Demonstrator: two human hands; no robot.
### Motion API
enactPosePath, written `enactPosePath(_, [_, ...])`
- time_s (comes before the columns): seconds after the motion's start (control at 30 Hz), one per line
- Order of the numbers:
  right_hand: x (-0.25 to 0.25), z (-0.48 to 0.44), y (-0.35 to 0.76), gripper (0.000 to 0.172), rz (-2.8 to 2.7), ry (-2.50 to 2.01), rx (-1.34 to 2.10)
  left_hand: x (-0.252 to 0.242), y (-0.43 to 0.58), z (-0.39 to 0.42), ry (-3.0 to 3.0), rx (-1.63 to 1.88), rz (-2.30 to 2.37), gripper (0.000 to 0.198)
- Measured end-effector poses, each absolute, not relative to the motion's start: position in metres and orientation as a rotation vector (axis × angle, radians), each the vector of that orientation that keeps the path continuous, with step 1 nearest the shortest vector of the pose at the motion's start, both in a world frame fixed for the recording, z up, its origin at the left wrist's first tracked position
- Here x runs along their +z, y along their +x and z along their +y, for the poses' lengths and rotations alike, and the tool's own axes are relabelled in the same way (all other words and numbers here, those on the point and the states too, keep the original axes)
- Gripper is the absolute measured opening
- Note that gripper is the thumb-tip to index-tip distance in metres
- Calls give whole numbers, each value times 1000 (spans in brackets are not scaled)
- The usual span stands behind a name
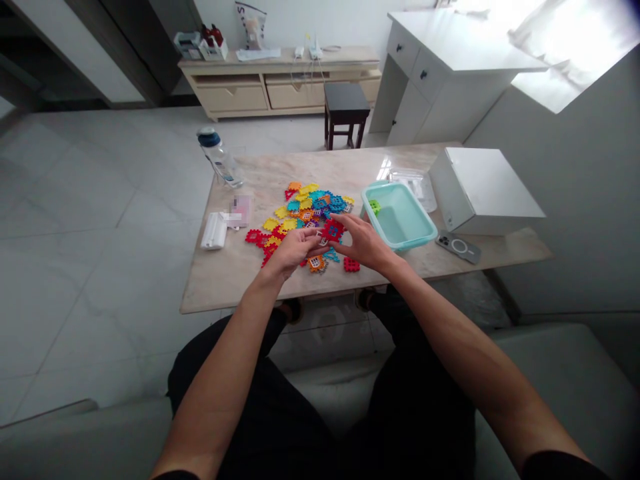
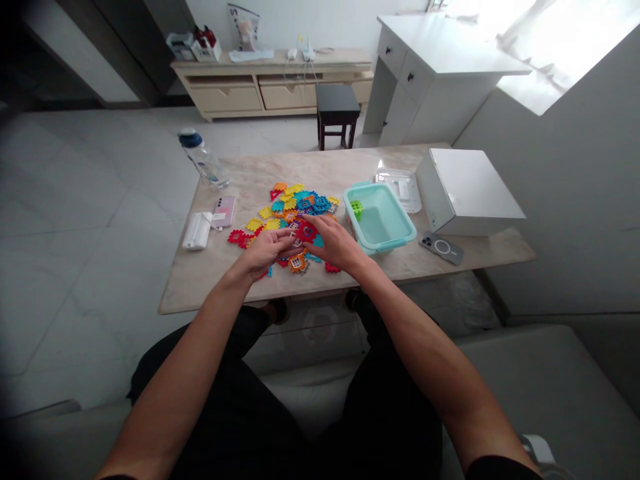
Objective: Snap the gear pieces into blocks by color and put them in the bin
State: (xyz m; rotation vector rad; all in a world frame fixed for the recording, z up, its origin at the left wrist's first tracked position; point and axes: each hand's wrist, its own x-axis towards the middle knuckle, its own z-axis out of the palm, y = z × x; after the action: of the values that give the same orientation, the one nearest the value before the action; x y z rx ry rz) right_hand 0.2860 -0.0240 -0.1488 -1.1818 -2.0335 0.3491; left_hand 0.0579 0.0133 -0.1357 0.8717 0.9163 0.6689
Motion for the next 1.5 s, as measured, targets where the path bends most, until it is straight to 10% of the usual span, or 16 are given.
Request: enactPosePath(1.5, [-132, -42, 269, 57, -2001, -1483, 308, -128, 86, -17, 954, 1009, 991, 24])
